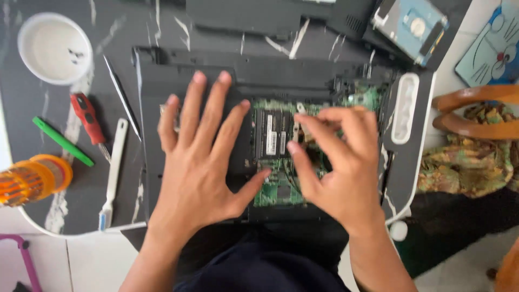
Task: Disassembling a laptop by removing the battery, back cover, and hard drive, followed by cleaning the internal components with a brush.
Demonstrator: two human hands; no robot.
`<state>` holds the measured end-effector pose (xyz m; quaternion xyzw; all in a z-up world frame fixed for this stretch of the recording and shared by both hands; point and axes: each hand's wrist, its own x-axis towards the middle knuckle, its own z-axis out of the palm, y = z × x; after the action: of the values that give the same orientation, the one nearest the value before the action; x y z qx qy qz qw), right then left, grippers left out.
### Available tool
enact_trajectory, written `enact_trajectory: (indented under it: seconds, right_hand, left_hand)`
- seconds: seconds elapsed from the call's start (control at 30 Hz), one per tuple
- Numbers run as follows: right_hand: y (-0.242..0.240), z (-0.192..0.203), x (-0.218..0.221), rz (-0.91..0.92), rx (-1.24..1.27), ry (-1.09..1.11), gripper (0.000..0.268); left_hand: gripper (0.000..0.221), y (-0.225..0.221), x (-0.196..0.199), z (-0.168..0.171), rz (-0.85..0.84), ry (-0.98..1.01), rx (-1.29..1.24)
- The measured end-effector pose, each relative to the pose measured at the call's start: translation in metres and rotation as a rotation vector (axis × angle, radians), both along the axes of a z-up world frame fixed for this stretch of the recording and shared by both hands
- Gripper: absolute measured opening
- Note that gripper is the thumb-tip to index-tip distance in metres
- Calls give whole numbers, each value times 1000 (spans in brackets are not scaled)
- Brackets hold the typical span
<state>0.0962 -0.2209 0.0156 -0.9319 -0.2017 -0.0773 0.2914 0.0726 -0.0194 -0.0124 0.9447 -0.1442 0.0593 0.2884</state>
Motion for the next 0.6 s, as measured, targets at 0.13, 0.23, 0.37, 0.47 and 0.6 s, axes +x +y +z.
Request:
enact_trajectory:
  seconds: [0.13, 0.23, 0.37, 0.47, 0.6]
  right_hand:
    - [3, -9, 0, 18, -21, 44, 42]
    - [8, -10, -4, -8, -9, 38, 45]
    - [13, -12, -11, -35, 16, 38, 43]
    - [17, -16, -15, -49, 30, 19, 43]
    - [17, -18, -18, -52, 105, 59, 41]
  left_hand:
    - [78, -3, 3, -5, 20, -21, 53]
    - [72, -4, 5, -5, 50, -45, 41]
    - [71, -4, 2, -9, 69, -60, 29]
    - [71, -4, 1, -12, 75, -85, 29]
    - [73, -3, -2, -19, 44, -117, 53]
